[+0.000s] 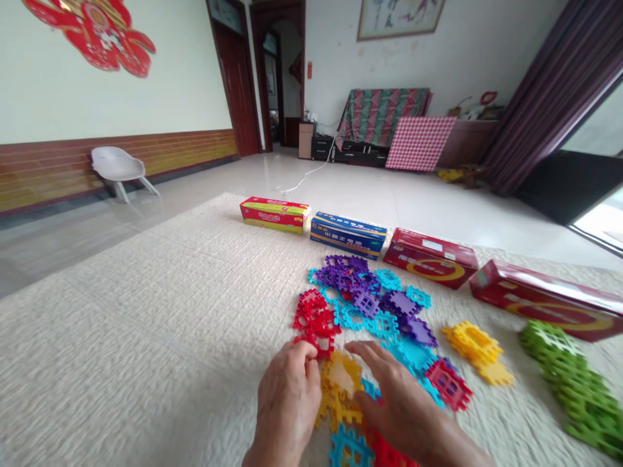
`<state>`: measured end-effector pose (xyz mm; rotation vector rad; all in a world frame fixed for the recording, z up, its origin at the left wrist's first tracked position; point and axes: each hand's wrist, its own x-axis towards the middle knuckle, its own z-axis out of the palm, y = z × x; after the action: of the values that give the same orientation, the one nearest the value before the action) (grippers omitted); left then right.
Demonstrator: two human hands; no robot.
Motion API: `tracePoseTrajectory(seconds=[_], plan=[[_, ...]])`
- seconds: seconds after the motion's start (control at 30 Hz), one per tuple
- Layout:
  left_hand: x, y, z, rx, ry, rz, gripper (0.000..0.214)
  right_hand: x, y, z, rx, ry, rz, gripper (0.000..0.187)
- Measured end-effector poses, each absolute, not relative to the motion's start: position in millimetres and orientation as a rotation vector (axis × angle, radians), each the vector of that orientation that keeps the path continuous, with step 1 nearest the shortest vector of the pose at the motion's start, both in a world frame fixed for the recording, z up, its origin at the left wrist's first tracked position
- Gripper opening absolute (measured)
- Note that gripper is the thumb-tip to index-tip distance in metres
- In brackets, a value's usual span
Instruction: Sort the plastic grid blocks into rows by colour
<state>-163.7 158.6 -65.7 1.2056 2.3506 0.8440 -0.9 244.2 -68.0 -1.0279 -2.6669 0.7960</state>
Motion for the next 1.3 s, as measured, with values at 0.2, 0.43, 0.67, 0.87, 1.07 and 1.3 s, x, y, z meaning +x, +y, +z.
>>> tracePoseTrajectory(seconds=[0.2, 0.43, 0.67, 0.87, 1.07, 1.3], plan=[[-172.4, 137.6, -68.3, 1.395, 2.429, 0.517, 0.026, -19.5, 232.3, -68.9, -1.041, -2.696, 0.835, 0.058], [-165.1, 126.6, -84.3, 1.384, 2.414, 0.372, 0.032, -20.2, 231.2, -83.9, -1.042, -2.594, 0.826, 0.063], [-161.9, 127.5, -87.9, 1.301, 2.419, 0.410, 0.033, -20.5, 235.6, -95.2, -1.013, -2.546, 0.871, 0.066], [-152.2, 136.9, -81.4, 1.288, 2.436, 0.476, 0.030, -17.6, 244.5, -99.6, -1.005, -2.443, 0.857, 0.063], [-147.3, 145.6, -80.4, 1.269, 2.416, 0.641, 0.027, -17.0, 247.3, -96.2, -0.930, -2.310, 0.943, 0.064], [-144.0, 154.4, -79.0, 0.948, 2.061, 1.260, 0.021, -18.8, 246.4, -78.3, -1.053, -2.046, 1.191, 0.058]])
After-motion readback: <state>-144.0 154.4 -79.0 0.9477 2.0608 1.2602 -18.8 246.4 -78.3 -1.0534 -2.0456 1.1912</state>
